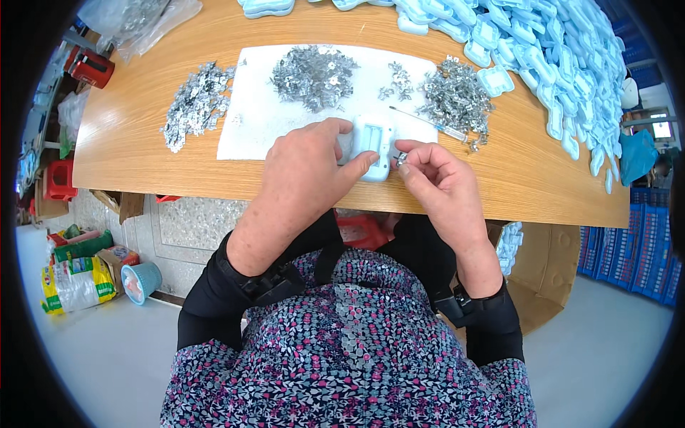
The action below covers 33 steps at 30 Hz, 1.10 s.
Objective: Assemble small metal components into a light-blue plastic battery compartment or electronic housing.
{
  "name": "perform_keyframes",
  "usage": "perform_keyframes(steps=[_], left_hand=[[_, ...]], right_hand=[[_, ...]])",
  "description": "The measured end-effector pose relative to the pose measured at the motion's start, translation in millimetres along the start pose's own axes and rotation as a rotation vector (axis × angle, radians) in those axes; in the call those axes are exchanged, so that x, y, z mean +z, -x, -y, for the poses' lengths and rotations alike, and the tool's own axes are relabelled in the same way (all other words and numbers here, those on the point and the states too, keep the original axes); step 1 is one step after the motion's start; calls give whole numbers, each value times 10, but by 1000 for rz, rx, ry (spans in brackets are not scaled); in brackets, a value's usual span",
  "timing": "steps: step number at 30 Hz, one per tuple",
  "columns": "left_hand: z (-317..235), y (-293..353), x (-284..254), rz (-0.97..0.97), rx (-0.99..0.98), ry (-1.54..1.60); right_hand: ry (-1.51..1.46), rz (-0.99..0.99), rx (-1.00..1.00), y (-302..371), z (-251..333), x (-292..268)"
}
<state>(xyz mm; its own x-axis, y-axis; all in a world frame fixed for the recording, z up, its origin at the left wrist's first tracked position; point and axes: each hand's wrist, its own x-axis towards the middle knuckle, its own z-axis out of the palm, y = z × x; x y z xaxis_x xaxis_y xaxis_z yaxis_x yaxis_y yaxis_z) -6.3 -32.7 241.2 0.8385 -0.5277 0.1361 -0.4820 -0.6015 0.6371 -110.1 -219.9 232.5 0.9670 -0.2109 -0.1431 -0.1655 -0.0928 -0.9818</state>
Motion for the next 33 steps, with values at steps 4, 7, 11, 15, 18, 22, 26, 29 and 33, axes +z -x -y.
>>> perform_keyframes(steps=[4, 7, 11, 15, 18, 22, 26, 29, 33], left_hand=[[19, 1, 39, 29, -61, 109], [40, 34, 41, 52, -116, 236], [-16, 35, 47, 32, -157, 383], [26, 2, 69, 18, -132, 249], [59, -79, 85, 124, -128, 172], [-9, -1, 92, 88, -94, 175], [-82, 73, 131, -11, -36, 309], [-141, 97, 120, 174, -197, 663], [-129, 68, 126, 290, -205, 962]], right_hand=[[-93, 5, 55, -26, -2, -40], [-136, 17, 94, 12, -13, -46], [-166, -30, 43, 76, -96, 2], [-141, -40, -24, 86, -181, 7], [-156, -33, 4, 88, -135, 11], [-174, -52, 21, 152, -144, 8], [-211, -49, 35, 222, -115, 0], [-237, -50, 21, 268, -124, 13], [-197, -50, -78, 300, -48, 1]])
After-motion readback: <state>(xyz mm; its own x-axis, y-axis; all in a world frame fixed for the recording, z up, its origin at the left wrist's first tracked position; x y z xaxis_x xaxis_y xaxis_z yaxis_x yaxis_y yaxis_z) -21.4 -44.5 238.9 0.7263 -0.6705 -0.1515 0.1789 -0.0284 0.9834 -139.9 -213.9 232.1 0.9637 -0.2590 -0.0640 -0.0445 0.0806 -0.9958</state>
